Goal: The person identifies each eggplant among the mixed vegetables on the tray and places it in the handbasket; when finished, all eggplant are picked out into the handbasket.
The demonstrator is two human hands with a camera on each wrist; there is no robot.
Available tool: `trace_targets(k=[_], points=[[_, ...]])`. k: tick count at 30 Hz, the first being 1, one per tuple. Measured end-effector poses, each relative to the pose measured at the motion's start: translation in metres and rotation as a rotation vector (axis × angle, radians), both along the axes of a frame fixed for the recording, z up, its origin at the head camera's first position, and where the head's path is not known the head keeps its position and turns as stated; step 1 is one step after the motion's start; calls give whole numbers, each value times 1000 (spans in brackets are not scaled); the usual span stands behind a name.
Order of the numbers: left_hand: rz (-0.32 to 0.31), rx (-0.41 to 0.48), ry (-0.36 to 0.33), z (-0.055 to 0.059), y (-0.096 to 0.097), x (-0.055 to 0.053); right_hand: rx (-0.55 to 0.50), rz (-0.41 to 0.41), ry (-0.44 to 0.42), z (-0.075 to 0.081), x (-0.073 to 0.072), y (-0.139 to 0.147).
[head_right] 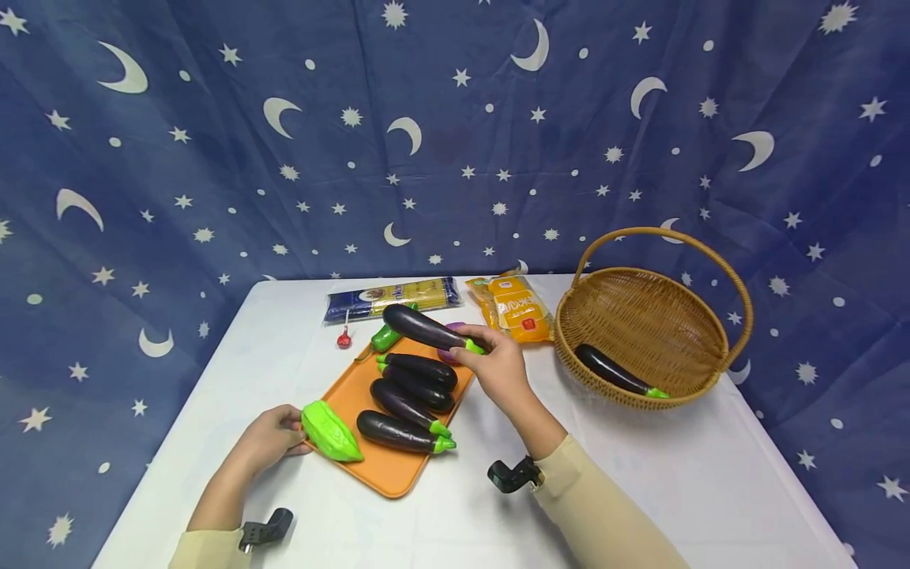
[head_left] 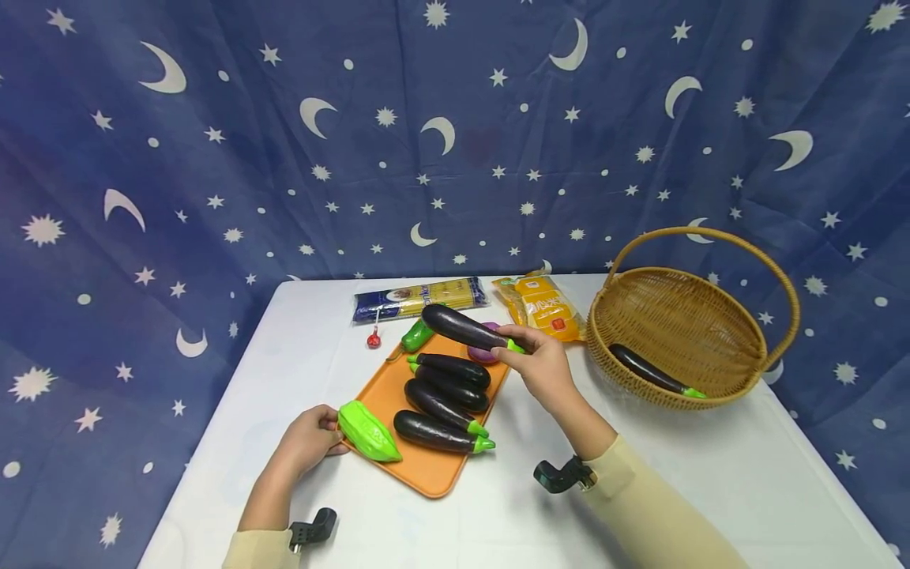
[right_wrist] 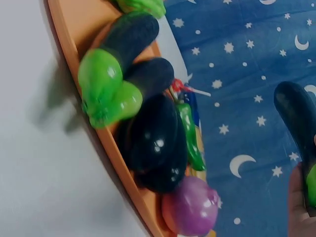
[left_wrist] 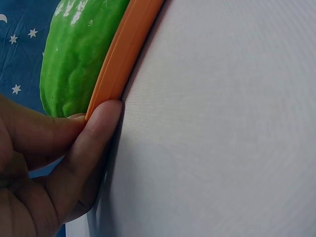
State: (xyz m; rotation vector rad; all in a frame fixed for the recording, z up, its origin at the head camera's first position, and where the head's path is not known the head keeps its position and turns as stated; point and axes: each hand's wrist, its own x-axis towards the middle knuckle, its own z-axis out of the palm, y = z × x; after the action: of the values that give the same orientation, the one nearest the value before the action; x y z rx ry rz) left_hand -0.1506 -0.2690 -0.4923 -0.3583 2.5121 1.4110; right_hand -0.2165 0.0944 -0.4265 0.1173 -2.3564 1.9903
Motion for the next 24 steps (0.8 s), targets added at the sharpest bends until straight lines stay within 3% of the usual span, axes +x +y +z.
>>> trace_targets(k=[15, 24], points=[[-23, -20, -4, -1, -1, 1, -34, -61, 87, 14, -5, 40], [-66, -90, -1, 0, -4, 0, -9, -145, 47, 23, -1, 73]])
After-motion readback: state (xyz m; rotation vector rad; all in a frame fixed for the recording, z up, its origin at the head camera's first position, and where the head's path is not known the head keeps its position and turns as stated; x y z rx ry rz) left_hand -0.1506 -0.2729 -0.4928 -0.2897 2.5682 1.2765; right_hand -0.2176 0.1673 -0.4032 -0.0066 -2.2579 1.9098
